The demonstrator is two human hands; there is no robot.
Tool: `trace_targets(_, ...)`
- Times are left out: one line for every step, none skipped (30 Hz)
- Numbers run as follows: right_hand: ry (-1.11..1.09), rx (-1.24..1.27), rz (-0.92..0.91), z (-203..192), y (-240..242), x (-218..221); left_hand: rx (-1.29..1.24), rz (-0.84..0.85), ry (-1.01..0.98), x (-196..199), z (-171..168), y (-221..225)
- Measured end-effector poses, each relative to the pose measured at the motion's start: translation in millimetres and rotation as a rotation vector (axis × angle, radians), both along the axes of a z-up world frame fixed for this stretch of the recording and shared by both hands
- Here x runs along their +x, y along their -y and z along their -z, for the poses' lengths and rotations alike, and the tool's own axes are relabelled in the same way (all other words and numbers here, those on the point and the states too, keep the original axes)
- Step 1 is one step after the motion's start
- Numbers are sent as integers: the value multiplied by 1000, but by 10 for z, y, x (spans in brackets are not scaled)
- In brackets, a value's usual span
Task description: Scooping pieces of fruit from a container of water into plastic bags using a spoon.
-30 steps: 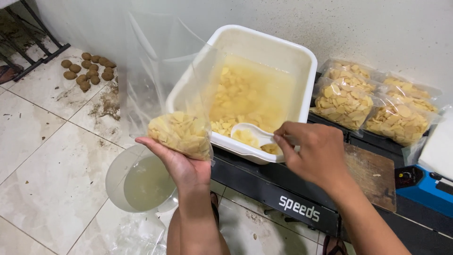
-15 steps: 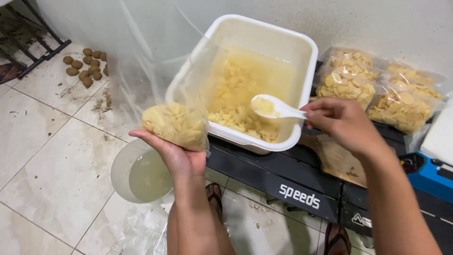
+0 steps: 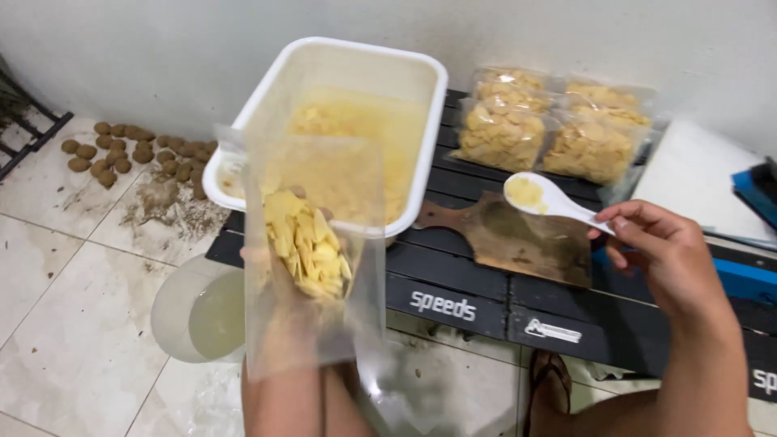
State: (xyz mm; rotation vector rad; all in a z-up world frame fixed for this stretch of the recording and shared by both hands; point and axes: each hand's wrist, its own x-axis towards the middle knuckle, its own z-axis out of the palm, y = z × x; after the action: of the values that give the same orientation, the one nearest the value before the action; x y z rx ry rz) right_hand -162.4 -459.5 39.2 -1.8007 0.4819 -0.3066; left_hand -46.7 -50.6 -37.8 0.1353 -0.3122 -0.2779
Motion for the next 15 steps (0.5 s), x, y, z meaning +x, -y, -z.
trace_targets(27, 28, 11, 22, 44, -59, 54, 18, 17, -31, -3, 97)
trace_targets(55, 56, 21, 48, 91, -114, 109, 37, 34, -58, -2, 198)
trace_targets(55, 60, 33, 90, 153, -165, 113, 48, 35, -76, 14, 324)
trace_targets(113, 92, 25, 135, 215, -214, 194, 79, 59, -93, 34, 451)
trace_targets(171, 122, 20, 178, 281, -282, 271, 114, 84, -115, 62, 589)
trace_targets(171, 122, 37, 220, 318, -342, 273, 130, 85, -135, 107, 730)
trace_targets(231, 151, 17, 262, 354, -396, 348, 158, 105, -184, 165, 859)
trace_targets(292, 181, -2, 305, 381, -449, 424, 186, 126, -233, 223, 980)
trace_targets(289, 179, 2, 316, 398, -500, 423, 191, 124, -259, 281, 1089)
trace_targets(321, 166, 9, 326, 409, -552, 497, 214, 149, -288, 336, 1192)
trace_targets(355, 156, 13, 344, 406, -597, 575, 235, 174, -320, 389, 1275)
trace_targets(355, 157, 14, 376, 453, -615, 576, 236, 174, -342, 446, 1342)
trace_targets(421, 184, 34, 404, 501, -643, 653, 264, 202, -352, 498, 1420)
trace_targets(488, 211, 54, 429, 547, -667, 730, 291, 231, -356, 548, 1495)
trace_targets(487, 207, 62, 436, 553, -680, 726, 300, 234, -305, 601, 1567)
